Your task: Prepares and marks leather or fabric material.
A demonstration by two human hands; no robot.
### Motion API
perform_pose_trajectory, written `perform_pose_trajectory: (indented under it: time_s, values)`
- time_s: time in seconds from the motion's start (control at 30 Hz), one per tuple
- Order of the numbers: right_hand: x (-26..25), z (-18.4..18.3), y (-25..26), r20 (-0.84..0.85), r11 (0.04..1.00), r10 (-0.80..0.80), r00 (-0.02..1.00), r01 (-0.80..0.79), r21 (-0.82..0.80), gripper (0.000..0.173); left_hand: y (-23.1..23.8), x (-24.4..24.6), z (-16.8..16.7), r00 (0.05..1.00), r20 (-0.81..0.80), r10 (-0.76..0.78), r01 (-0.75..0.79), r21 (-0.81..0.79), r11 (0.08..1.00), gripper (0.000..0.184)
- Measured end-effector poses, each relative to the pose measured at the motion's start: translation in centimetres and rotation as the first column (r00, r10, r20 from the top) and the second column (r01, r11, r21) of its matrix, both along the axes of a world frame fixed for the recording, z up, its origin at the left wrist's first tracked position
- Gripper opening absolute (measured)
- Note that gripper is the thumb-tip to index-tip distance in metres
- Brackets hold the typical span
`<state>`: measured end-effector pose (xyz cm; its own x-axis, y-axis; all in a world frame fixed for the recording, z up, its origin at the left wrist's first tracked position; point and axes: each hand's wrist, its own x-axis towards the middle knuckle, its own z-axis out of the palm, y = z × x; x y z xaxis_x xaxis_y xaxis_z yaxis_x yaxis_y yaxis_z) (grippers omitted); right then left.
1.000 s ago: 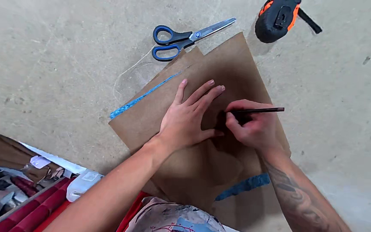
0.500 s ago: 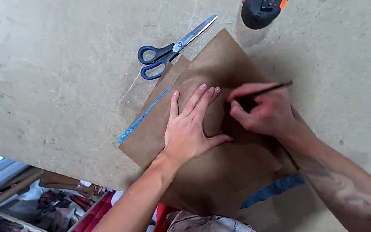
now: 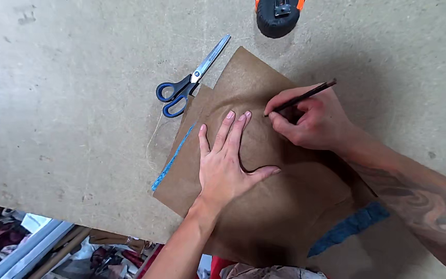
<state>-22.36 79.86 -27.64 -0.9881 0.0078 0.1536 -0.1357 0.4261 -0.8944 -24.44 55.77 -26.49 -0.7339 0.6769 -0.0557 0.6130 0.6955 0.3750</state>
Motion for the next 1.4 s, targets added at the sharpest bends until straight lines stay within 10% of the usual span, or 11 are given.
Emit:
perform_pose_trajectory:
  time_s: [0.27,0.47,0.77,1.4]
  values:
    - [0.3,-0.2,0.9,0.033,0.987,0.077,0.997,-0.071,-0.145,0.01,0.1,0.2,0.0,1.0,-0.004,0.005,-0.005,0.002,1.0,0.124]
    - [1.1,0.0,1.0,0.001,0.966,-0.168,0.986,0.165,-0.2,0.01,0.1,0.5,-0.2,1.0,-0.023,0.0,0.0,0.006,1.0,0.123]
    - [0.8,0.2,1.9,0.057,0.962,0.097,0.994,-0.079,-0.26,0.01,-0.1,0.4,0.0,1.0,-0.012,-0.002,0.002,0.008,1.0,0.122]
    - [0.5,-0.4,0.0,0.0,0.999,-0.023,1.0,0.023,-0.042,0.013,0.1,0.2,0.1,1.0,0.003,-0.007,0.007,0.003,1.0,0.122]
